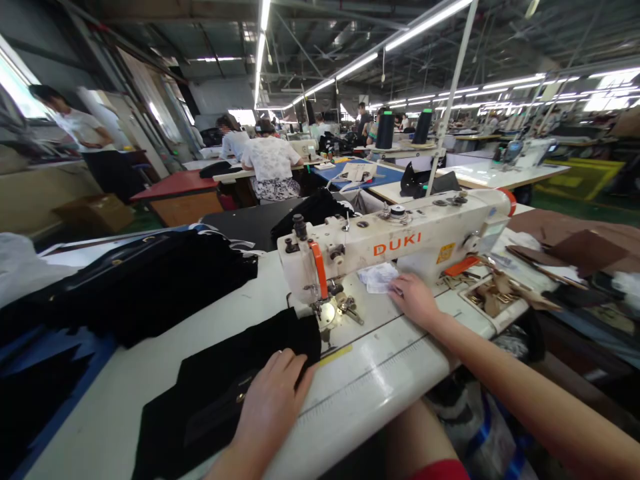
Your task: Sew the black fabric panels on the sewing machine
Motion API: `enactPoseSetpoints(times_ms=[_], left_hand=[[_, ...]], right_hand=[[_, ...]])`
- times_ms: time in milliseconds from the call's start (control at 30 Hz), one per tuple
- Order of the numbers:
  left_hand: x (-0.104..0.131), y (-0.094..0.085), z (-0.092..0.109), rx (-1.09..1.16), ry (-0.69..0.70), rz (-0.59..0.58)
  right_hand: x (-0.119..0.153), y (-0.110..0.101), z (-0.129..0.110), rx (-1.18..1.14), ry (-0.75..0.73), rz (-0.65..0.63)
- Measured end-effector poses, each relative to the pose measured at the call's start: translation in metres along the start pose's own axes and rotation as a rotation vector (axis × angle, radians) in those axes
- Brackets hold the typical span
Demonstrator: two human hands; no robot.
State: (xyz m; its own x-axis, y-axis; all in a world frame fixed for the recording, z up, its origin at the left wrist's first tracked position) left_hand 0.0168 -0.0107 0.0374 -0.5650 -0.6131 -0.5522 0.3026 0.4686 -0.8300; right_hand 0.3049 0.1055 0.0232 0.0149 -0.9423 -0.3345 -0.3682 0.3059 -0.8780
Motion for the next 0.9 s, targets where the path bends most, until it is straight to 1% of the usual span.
enactPoseSetpoints(times_ms=[67,100,200,300,367,467,600,700,767,833,900], left_hand=[[0.0,0.002,0.002,0.036,0.023,-0.046],[0.0,0.003,0.0,0.05,0.026,-0.062],[0.002,0.005,-0.012,0.042,-0.014,-0.086],[0.009,0.014,-0.026,-0.001,-0.068,-0.135],[0.015,0.023,-0.03,-0.009,-0.074,-0.194],[0.021,0.031,-0.03,-0.003,-0.089,-0.264],[0.024,0.033,-0.027,0.006,-0.128,-0.289],[0.025,0.029,-0.026,0.026,-0.163,-0.254],[0.024,0.02,-0.025,0.024,-0.188,-0.178],[0.02,0.006,-0.02,0.0,-0.171,-0.067],[0.012,-0.005,-0.007,-0.03,-0.071,0.007]], right_hand=[[-0.006,0.001,0.005,0.051,0.033,-0.076],[-0.008,0.001,0.005,0.059,0.037,-0.092],[-0.008,0.002,0.002,0.059,0.035,-0.092],[-0.006,0.003,0.002,0.049,0.035,-0.089],[-0.006,0.002,0.003,0.034,0.025,-0.073],[-0.007,-0.002,0.001,0.014,-0.006,-0.013],[-0.008,-0.007,-0.002,-0.022,-0.046,0.066],[-0.003,-0.011,-0.01,-0.088,-0.07,0.1],[0.005,-0.014,-0.023,-0.139,-0.1,0.086],[0.017,-0.013,-0.045,-0.19,-0.152,0.033],[0.031,-0.009,-0.077,-0.235,-0.212,-0.034]])
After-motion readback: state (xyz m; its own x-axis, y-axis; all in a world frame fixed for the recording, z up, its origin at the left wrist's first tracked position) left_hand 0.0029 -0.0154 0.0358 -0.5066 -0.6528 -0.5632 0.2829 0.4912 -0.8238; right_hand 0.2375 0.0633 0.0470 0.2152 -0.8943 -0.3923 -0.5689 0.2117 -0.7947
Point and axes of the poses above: each hand's wrist, its own x-axis away from the middle knuckle, its own y-axis out of the palm, z = x × y, the point moved 6 cm from there along -x, towards the middle knuckle, and after that the axes turned 11 degrees about y, right-handed, at the moved point
